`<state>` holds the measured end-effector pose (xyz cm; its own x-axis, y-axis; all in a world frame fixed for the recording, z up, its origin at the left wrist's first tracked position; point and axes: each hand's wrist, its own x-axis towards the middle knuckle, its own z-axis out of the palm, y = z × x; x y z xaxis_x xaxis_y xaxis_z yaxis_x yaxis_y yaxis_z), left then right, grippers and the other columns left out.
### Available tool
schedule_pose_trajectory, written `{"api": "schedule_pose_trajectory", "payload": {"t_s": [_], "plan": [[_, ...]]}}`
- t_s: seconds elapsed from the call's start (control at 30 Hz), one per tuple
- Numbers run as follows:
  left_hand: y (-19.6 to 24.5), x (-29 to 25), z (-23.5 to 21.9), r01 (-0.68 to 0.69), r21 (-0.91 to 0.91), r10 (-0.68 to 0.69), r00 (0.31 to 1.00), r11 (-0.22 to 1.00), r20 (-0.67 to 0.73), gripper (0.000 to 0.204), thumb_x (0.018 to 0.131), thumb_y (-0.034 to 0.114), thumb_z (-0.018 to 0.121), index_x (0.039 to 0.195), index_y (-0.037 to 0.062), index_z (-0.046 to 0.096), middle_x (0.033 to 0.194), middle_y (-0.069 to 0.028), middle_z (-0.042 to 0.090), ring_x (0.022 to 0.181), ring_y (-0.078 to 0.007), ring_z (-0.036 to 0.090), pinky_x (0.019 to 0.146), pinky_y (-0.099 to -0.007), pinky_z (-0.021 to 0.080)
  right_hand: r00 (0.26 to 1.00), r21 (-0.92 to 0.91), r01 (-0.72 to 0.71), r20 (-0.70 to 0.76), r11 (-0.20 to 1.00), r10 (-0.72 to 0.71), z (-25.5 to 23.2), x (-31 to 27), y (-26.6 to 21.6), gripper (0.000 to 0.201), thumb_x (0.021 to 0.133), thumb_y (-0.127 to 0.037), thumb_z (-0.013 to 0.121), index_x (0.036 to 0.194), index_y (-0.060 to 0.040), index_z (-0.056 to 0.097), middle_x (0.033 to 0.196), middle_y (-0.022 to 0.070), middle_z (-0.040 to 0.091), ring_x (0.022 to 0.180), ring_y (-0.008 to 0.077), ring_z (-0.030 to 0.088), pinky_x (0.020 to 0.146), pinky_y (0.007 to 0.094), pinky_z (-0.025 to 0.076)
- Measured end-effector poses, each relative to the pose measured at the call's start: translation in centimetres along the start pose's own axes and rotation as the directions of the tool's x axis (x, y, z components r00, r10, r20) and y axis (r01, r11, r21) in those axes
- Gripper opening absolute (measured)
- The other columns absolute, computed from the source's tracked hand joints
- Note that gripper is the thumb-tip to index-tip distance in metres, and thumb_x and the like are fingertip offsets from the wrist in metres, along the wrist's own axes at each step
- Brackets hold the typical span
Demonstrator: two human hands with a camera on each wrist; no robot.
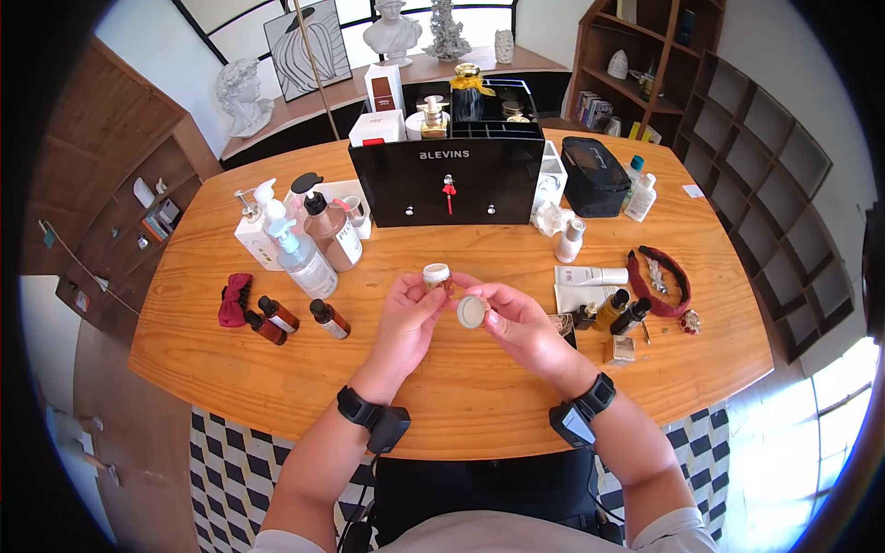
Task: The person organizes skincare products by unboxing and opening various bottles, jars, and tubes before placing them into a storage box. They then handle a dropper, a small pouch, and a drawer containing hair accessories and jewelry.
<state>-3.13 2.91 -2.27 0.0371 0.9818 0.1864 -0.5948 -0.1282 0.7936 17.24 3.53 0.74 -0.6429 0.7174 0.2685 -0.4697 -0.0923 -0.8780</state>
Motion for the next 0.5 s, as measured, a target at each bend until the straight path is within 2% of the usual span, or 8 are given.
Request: {"api": "schedule_pose_trajectory", "payload": {"t_s": [0.1, 0.2, 0.3, 0.37, 0.5], "plan": [[0.1, -0.1, 0.3, -0.017, 0.043, 0.019, 0.999, 0.999, -0.039, 0.025, 0.097, 0.012, 0.067, 0.118, 0.0058, 0.057, 0.121, -0.0093, 0.066, 0.112, -0.0192, 0.064, 0.101, -0.0364, 0.052, 1.000, 0.048, -0.004, 0.007, 0.999, 0.004, 0.1, 0.0, 0.0, 0.039, 0.102, -0.023, 0.061, 0.136, -0.0071, 0.055, 0.163, 0.0163, 0.028, 0.146, 0.0278, 0.036, 0.120, 0.0413, 0.024], [0.6, -0.1, 0.8, -0.003, 0.009, 0.003, 0.999, 1.000, -0.046, 0.023, 0.098, 0.012, 0.066, 0.119, 0.0047, 0.059, 0.121, -0.0099, 0.066, 0.112, -0.0186, 0.065, 0.101, -0.0344, 0.052, 1.000, 0.166, -0.006, -0.009, 0.986, 0.007, -0.1, -0.1, 0.2, 0.040, 0.101, -0.025, 0.062, 0.136, -0.0066, 0.055, 0.164, 0.0154, 0.027, 0.145, 0.0291, 0.037, 0.120, 0.0419, 0.026], [0.9, -0.1, 0.7, 0.019, -0.041, -0.021, 0.999, 0.999, -0.037, 0.020, 0.099, 0.010, 0.063, 0.117, 0.0039, 0.060, 0.121, -0.0107, 0.067, 0.112, -0.0184, 0.065, 0.100, -0.0328, 0.052, 1.000, 0.322, 0.023, 0.013, 0.946, -0.029, -0.6, 0.1, 0.5, 0.034, 0.104, -0.017, 0.056, 0.136, -0.0054, 0.054, 0.160, 0.0115, 0.034, 0.144, 0.0213, 0.037, 0.120, 0.0379, 0.027], [0.5, -0.2, 0.2, 0.003, -0.078, -0.007, 0.999, 0.997, -0.041, 0.015, 0.100, 0.006, 0.061, 0.114, 0.0033, 0.059, 0.121, -0.0113, 0.067, 0.112, -0.0191, 0.065, 0.100, -0.0332, 0.052, 0.999, 0.378, 0.025, 0.034, 0.926, -0.041, -0.7, 0.0, 0.2, 0.035, 0.103, -0.018, 0.057, 0.136, -0.0052, 0.054, 0.159, 0.0111, 0.035, 0.143, 0.0215, 0.039, 0.119, 0.0383, 0.029], [1.0, -0.6, 0.9, -0.005, -0.065, 0.007, 0.999, 0.998, 0.035, 0.021, 0.101, 0.011, 0.060, 0.120, 0.0031, 0.060, 0.124, -0.0110, 0.066, 0.114, -0.0176, 0.064, 0.101, -0.0311, 0.051, 0.999, 0.388, 0.000, 0.033, 0.922, -0.014, -0.5, -0.2, 0.0, 0.038, 0.103, -0.021, 0.059, 0.136, -0.0054, 0.053, 0.157, 0.0110, 0.038, 0.141, 0.0215, 0.041, 0.118, 0.0390, 0.030]]}}
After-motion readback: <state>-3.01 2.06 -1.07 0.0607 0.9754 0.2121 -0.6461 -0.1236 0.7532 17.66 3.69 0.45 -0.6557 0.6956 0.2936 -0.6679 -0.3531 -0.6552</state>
